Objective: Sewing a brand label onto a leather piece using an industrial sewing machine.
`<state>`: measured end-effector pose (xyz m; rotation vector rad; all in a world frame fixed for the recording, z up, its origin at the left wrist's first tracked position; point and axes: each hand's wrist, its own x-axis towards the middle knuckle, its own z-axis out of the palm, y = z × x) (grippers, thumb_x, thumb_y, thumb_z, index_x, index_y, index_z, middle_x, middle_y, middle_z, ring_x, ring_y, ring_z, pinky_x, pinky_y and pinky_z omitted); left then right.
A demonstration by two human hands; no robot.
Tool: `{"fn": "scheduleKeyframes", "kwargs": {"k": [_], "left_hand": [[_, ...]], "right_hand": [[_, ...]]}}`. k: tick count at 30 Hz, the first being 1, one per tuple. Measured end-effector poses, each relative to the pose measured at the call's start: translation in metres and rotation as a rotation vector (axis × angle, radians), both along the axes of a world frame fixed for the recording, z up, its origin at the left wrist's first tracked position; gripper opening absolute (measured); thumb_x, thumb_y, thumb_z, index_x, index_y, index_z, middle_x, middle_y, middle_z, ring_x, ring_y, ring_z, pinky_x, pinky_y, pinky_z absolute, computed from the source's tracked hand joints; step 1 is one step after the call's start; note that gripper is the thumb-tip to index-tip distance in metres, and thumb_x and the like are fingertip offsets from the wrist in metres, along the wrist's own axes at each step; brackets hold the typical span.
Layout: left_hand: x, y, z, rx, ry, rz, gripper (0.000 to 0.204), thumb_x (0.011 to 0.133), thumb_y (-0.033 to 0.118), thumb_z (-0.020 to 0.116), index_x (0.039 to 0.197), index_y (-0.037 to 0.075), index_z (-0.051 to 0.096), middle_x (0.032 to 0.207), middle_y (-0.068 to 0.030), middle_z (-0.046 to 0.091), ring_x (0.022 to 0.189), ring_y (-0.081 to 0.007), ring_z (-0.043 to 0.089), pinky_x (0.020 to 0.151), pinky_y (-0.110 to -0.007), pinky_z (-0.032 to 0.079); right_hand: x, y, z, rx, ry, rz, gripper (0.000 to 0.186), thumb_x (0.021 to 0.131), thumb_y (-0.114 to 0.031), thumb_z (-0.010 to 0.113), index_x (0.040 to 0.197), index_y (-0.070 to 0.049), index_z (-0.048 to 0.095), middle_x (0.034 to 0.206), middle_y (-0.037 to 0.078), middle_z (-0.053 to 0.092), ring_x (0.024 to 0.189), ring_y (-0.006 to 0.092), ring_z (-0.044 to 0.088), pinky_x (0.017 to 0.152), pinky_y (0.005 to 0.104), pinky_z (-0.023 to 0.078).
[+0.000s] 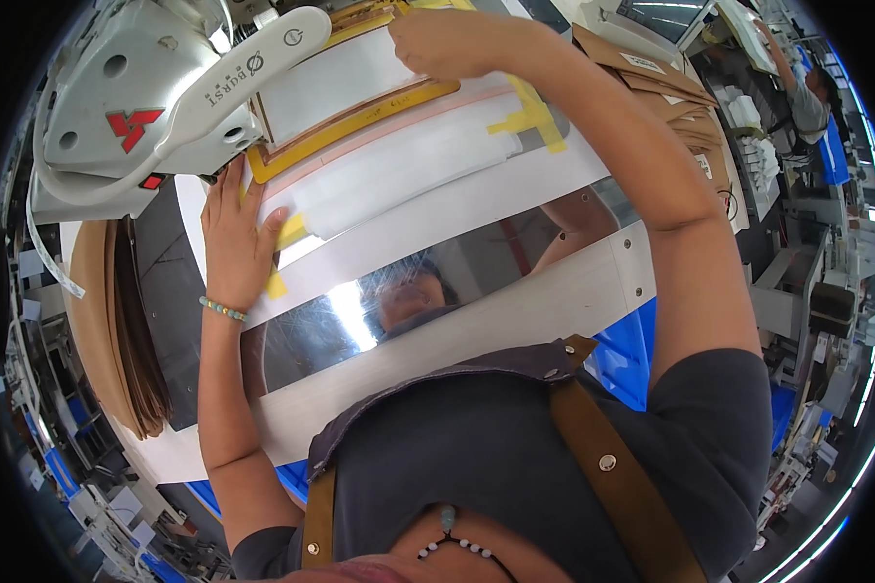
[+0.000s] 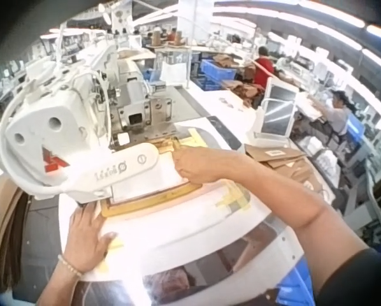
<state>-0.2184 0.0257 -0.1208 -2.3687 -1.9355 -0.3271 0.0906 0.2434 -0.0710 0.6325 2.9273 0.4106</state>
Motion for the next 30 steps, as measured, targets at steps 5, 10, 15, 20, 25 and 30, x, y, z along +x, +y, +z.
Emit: {"fn": "scheduleKeyframes", "kwargs": {"k": [5, 10, 15, 20, 25, 30], "left_hand": [[-0.006, -0.001, -0.002, 0.052, -0.032, -0.009, 0.055, 0.097, 0.040, 0.063, 0.140, 0.004, 0.061, 0.157, -0.0201, 0.044, 0.142, -0.0418, 0.039, 0.119, -0.052, 0.029], [-0.004, -0.003, -0.002, 0.083, -0.050, -0.012, 0.059, 0.095, 0.039, 0.068, 0.143, 0.006, 0.059, 0.152, -0.0239, 0.048, 0.141, -0.0421, 0.041, 0.118, -0.052, 0.031], [0.005, -0.008, -0.002, 0.187, -0.333, 0.004, 0.056, 0.094, 0.036, 0.071, 0.138, 0.002, 0.061, 0.147, -0.0280, 0.052, 0.140, -0.0414, 0.044, 0.117, -0.050, 0.034], [-0.041, -0.018, -0.006, 0.373, -0.086, 0.141, 0.048, 0.097, 0.036, 0.064, 0.132, 0.004, 0.064, 0.148, -0.0192, 0.054, 0.140, -0.0383, 0.048, 0.114, -0.046, 0.039], [-0.127, -0.050, 0.031, 0.511, 0.002, 0.381, 0.034, 0.094, 0.027, 0.068, 0.121, 0.007, 0.070, 0.130, -0.0140, 0.068, 0.121, -0.0341, 0.062, 0.106, -0.045, 0.049], [-0.233, -0.090, 0.040, 0.320, 0.112, 0.731, 0.025, 0.094, 0.024, 0.067, 0.112, 0.007, 0.071, 0.118, -0.0156, 0.070, 0.110, -0.0377, 0.065, 0.096, -0.048, 0.053]], "right_hand": [[-0.020, -0.017, 0.033, -0.415, 0.306, -0.272, 0.013, 0.096, -0.005, 0.054, 0.086, -0.003, 0.063, 0.099, 0.012, 0.065, 0.096, 0.0237, 0.061, 0.085, 0.0386, 0.049], [-0.017, -0.021, -0.001, -0.370, 0.276, -0.076, 0.007, 0.087, 0.001, 0.056, 0.088, 0.000, 0.062, 0.092, 0.017, 0.063, 0.097, 0.0350, 0.059, 0.089, 0.0449, 0.048], [0.015, -0.141, 0.152, -0.823, 0.296, 0.127, 0.014, 0.086, -0.011, 0.068, 0.096, -0.001, 0.069, 0.096, 0.018, 0.069, 0.104, 0.0412, 0.066, 0.093, 0.0522, 0.050], [0.049, -0.162, 0.137, -1.003, 0.236, 0.583, 0.016, 0.087, -0.013, 0.068, 0.097, -0.001, 0.070, 0.096, 0.018, 0.070, 0.102, 0.0385, 0.067, 0.090, 0.0494, 0.051], [0.142, -0.179, 0.097, -1.141, 0.255, 0.822, 0.017, 0.089, -0.014, 0.068, 0.098, 0.000, 0.071, 0.097, 0.017, 0.071, 0.100, 0.0352, 0.068, 0.087, 0.0459, 0.052], [0.217, -0.200, 0.057, -1.255, 0.300, 1.027, 0.019, 0.091, -0.016, 0.067, 0.099, 0.001, 0.072, 0.097, 0.017, 0.072, 0.097, 0.0319, 0.069, 0.083, 0.0425, 0.053]]}}
